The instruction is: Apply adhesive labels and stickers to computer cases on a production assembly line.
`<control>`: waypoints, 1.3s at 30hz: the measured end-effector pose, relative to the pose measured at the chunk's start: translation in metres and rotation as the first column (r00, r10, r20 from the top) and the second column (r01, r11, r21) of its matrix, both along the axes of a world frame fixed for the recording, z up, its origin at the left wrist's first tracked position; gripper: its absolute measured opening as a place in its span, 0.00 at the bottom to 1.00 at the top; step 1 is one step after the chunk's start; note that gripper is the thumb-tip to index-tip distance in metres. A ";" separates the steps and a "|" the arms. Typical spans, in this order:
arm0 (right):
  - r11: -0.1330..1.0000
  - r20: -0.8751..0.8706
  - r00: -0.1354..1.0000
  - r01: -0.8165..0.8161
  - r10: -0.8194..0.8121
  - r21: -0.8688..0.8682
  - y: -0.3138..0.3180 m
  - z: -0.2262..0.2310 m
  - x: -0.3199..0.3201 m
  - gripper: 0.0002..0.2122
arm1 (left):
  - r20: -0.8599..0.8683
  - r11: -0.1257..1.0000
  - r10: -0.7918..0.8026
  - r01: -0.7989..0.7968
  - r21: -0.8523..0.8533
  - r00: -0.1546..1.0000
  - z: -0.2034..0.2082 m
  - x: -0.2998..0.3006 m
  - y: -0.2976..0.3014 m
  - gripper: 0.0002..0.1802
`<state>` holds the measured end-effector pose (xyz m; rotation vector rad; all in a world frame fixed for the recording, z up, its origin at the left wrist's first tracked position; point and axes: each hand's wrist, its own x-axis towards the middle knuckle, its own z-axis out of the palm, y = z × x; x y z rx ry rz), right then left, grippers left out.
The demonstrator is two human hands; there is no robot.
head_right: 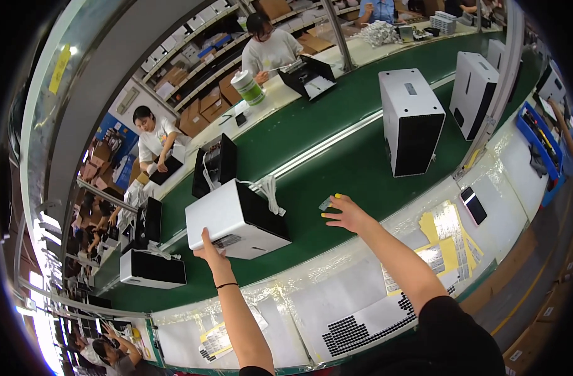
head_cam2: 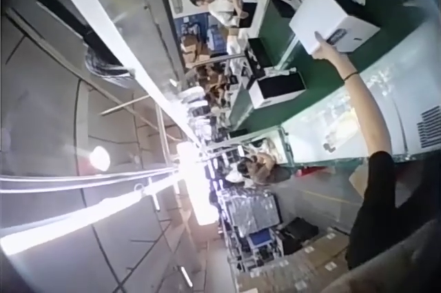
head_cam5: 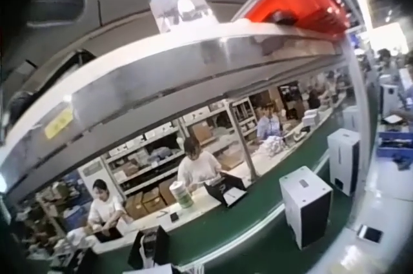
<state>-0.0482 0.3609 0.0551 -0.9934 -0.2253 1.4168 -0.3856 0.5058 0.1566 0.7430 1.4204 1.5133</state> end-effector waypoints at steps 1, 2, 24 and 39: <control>1.000 -0.105 0.994 -0.007 0.005 -0.017 0.015 -0.005 -0.004 0.36 | -0.002 0.994 -0.066 0.066 0.092 0.998 -0.004 0.000 -0.002 0.44; 0.999 -0.210 0.978 -0.013 0.005 -0.037 0.026 -0.007 -0.008 0.39 | 0.002 0.994 -0.057 0.056 0.089 0.998 -0.005 0.002 -0.008 0.44; 0.984 -0.217 0.976 -0.010 -0.029 -0.176 -0.083 -0.059 -0.068 0.59 | 0.445 0.844 -0.327 0.470 -0.259 0.833 -0.110 -0.023 -0.191 0.20; 0.957 -0.066 0.989 -0.114 0.136 0.266 -0.066 0.010 -0.011 0.34 | -0.360 0.403 -0.859 0.915 -0.034 0.365 -0.051 -0.002 -0.271 0.34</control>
